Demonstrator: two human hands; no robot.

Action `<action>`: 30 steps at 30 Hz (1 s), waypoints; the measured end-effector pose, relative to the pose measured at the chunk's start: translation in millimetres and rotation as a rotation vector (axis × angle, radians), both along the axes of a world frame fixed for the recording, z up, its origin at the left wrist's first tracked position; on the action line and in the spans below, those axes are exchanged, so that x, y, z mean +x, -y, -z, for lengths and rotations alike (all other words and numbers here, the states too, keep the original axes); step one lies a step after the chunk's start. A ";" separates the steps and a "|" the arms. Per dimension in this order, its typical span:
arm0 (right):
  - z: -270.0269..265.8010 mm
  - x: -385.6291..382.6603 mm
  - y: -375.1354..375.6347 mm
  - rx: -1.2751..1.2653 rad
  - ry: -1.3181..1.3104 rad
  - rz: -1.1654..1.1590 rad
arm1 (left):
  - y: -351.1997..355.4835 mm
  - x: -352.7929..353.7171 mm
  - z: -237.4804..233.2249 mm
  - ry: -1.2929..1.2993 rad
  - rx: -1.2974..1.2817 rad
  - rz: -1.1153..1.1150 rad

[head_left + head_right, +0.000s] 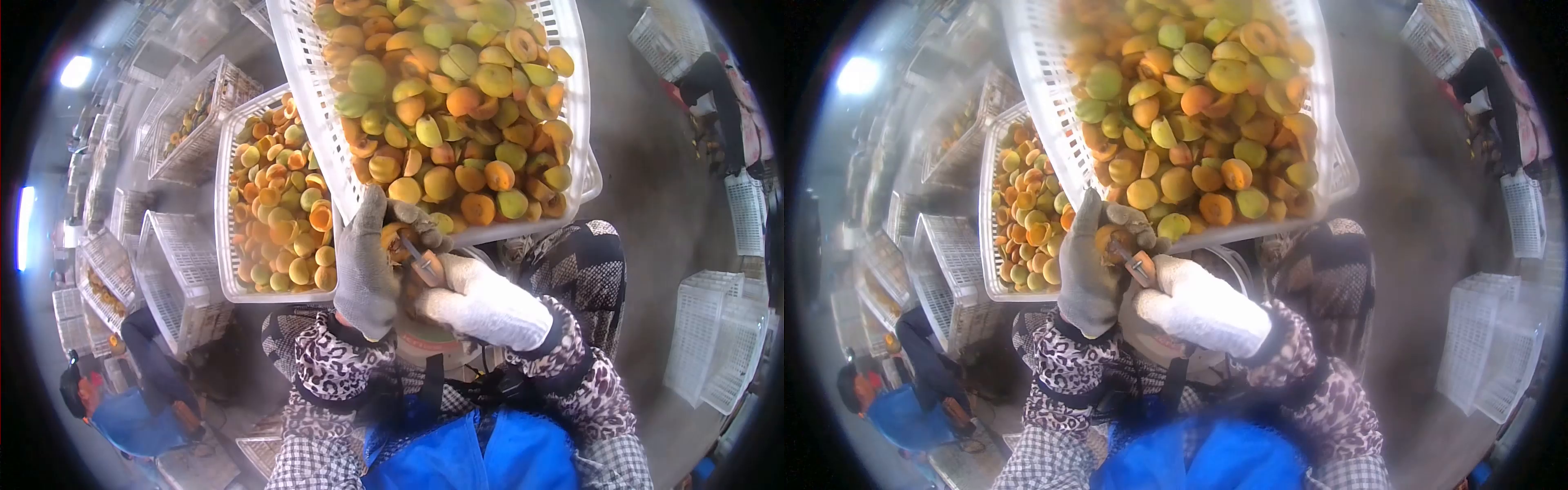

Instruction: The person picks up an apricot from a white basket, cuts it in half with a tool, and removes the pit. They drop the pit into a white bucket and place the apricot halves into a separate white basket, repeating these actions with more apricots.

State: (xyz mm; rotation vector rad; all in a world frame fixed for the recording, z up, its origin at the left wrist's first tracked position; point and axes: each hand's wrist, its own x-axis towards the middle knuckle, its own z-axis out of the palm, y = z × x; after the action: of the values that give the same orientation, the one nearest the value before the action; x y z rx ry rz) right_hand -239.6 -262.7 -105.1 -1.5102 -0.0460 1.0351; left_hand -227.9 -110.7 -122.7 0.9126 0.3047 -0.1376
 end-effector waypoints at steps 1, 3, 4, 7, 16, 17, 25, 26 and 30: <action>7.2 -2.2 -0.6 0.002 -0.002 0.004 | 2.5 0.5 -2.3 -0.067 0.021 -0.035; 17.7 -10.7 -6.4 -0.210 0.378 0.014 | 4.6 -0.5 -2.4 -0.069 0.190 -0.046; 18.8 -16.7 -9.1 -0.405 0.571 0.022 | 4.3 -1.0 -0.9 -0.071 0.192 -0.043; 26.1 -20.9 -9.9 -0.227 0.472 0.084 | 7.3 -1.2 0.1 -0.148 0.180 0.008; 16.0 -3.0 17.8 0.389 -0.505 0.009 | 15.1 -0.3 10.5 -0.078 0.164 0.056; 17.1 -3.8 19.0 0.391 -0.501 0.013 | 19.1 -1.7 6.8 -0.045 0.069 0.049; 96.0 -14.3 15.8 0.612 0.225 -0.189 | 5.4 -27.8 24.5 0.518 0.744 -0.033; 75.2 -12.8 18.8 0.349 0.405 -0.240 | -4.7 -23.1 35.7 0.501 0.884 -0.034; 108.2 -42.1 50.3 -0.367 0.881 -0.531 | -88.9 -3.7 21.9 0.289 1.473 -0.243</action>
State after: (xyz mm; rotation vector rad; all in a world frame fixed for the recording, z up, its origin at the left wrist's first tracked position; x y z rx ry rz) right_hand -281.7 -313.0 -213.3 -2.2673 -0.9607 0.7131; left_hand -231.6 -21.9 -144.6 2.3058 0.2114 0.5244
